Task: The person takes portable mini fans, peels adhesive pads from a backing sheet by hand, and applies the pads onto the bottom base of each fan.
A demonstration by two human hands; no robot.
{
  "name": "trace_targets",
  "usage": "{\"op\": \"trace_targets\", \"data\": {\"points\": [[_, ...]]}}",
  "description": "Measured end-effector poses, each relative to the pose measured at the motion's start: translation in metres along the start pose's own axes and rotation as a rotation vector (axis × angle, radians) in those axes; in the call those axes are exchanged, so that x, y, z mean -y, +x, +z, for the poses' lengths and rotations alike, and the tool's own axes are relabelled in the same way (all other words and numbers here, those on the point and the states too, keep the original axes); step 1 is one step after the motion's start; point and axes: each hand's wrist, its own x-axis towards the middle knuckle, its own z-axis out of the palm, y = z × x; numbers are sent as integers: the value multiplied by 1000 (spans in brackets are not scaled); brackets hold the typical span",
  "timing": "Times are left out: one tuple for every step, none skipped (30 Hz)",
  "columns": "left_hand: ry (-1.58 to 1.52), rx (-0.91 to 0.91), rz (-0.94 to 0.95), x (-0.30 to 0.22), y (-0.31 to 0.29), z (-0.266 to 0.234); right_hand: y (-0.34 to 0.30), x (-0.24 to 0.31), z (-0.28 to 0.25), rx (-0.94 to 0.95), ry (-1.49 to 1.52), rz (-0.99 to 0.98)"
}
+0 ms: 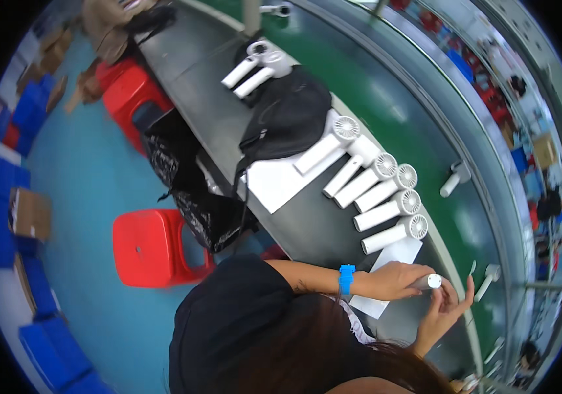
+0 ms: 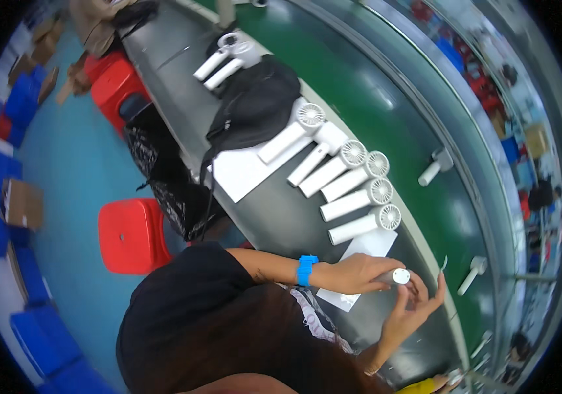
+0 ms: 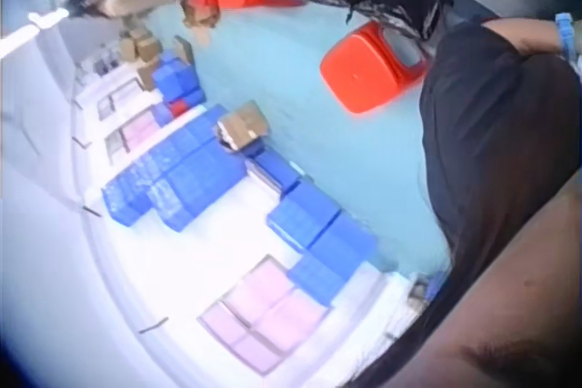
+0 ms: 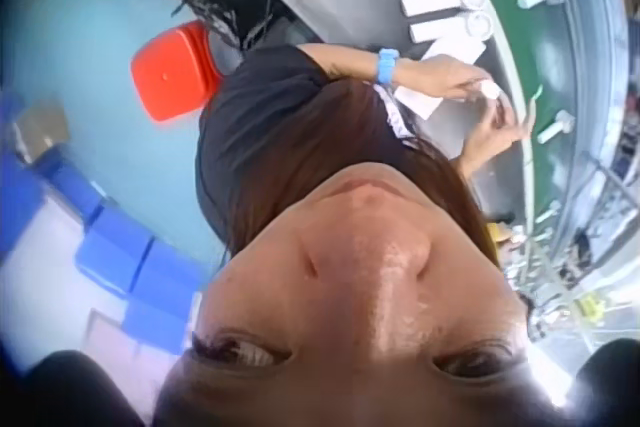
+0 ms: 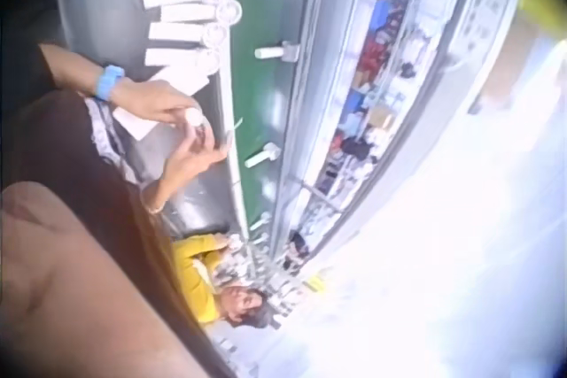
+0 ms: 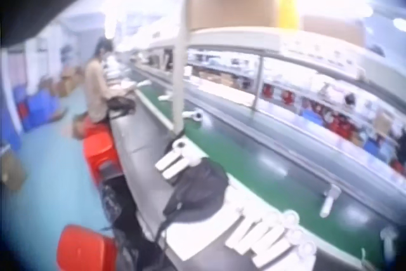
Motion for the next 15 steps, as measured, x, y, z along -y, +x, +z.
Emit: {"op": "trace_targets", "data": {"points": [[-7,36,-77,-3,-3,-5,0,8,-2,-13,16,18],[-5,-12,-66,-3,-6,-9,2,10,-5,-70,-49,-11],[-55,5,-80,-1,-11,-13,7,0,-14,-77,-156,-80],[-106,30,-83,1,-12,-14,14,-13,-28,-97,-263,-154],[-87,-9,-8,11,-14,-10,21,-25,-41,-103,-299,-200],[-108,-2,22,16,-15,-8,27,-31,-51,-115,-334,-242],[-76,3,41,16,-14,-7,31,-25,-54,-160,-382,-232],[-47,3,58,17,-15,-7,38,-26,-61,-132,-388,-233],[-61,-32,122,18,-17,-8,46,-27,-65,-146,-441,-249],[-58,-40,186,20,-15,-6,53,-26,-69,-169,-492,-260],[-54,-12,197,20,-16,-7,57,-22,-70,-156,-491,-285],[-48,19,207,18,-17,-9,62,-18,-69,-175,-530,-324],[-48,6,238,19,-19,-8,63,-13,-65,-200,-570,-357],[-42,-8,245,19,-20,-8,65,-7,-61,-195,-567,-373],[-19,2,237,18,-21,-9,65,-2,-56,-222,-576,-401]]}}
